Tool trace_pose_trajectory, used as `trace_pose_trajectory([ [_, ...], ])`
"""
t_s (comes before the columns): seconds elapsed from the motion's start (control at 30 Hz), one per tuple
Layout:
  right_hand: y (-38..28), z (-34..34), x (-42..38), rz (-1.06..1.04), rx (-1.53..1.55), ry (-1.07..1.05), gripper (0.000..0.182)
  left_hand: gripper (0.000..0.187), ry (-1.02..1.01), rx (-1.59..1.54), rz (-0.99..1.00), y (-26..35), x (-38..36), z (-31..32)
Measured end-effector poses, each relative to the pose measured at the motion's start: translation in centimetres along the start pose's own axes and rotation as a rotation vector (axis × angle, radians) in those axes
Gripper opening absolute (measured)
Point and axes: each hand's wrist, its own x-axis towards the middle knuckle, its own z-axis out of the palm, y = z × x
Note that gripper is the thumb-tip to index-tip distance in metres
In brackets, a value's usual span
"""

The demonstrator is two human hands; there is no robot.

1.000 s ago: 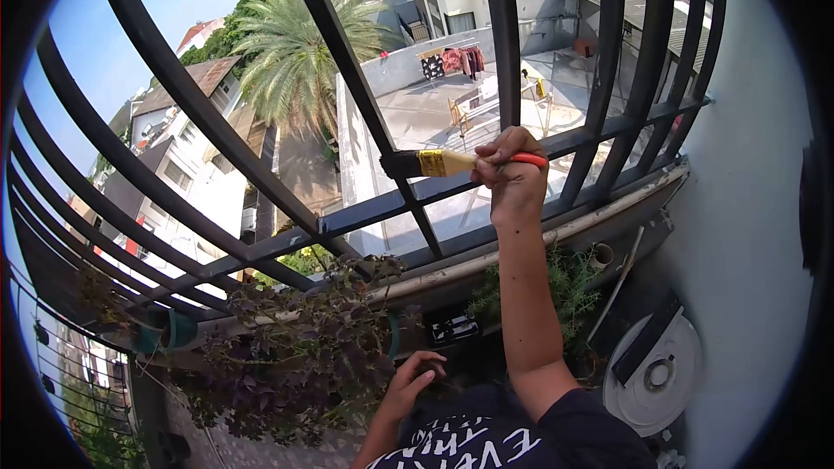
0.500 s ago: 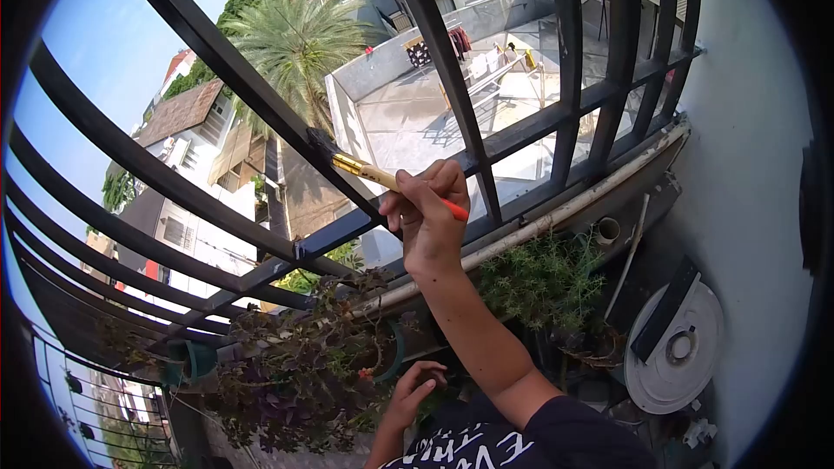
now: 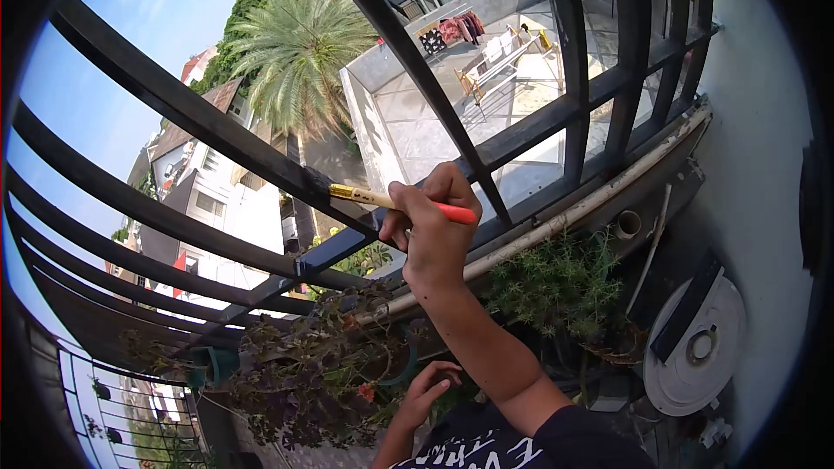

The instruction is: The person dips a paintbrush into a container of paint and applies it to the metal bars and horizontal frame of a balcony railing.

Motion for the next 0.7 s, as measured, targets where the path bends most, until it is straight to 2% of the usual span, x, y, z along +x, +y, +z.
trace_pose_trajectory([
  [0.07, -0.6, 1.3, 0.1, 0.038, 0.044, 0.06, 0.037, 0.031, 0.016, -0.001, -0.01, 0.3, 0.0, 0.4],
  [0.1, -0.9, 2.1, 0.0, 0.01, 0.132, 0.019, 0.037, 0.031, 0.035, -0.003, -0.013, 0.6, 0.1, 0.9],
  [0.2, -1.3, 3.5, -0.7, -0.064, 0.133, -0.091, 0.038, 0.03, 0.051, -0.021, -0.007, 1.3, 0.3, 1.4],
  [0.23, -1.6, 3.4, -0.7, -0.033, 0.099, -0.054, 0.037, 0.03, 0.05, -0.029, -0.001, 1.3, 0.3, 1.5],
  [0.37, -0.3, 0.2, -0.7, -0.137, -0.154, 0.032, 0.033, 0.03, -0.001, 0.014, -0.025, 1.8, 0.6, 1.0],
  [0.5, -1.9, 3.6, -0.7, -0.094, 0.025, 0.003, 0.037, 0.03, -0.01, -0.009, 0.019, 1.2, 0.4, 1.0],
  [0.63, -1.9, 6.3, -1.1, -0.257, 0.107, -0.11, 0.038, 0.03, -0.011, -0.036, 0.056, 1.0, 0.3, 0.7],
  [0.7, -1.6, 5.4, -1.7, -0.229, 0.031, -0.033, 0.039, 0.03, -0.01, -0.035, 0.06, 1.3, 0.3, 0.6],
])
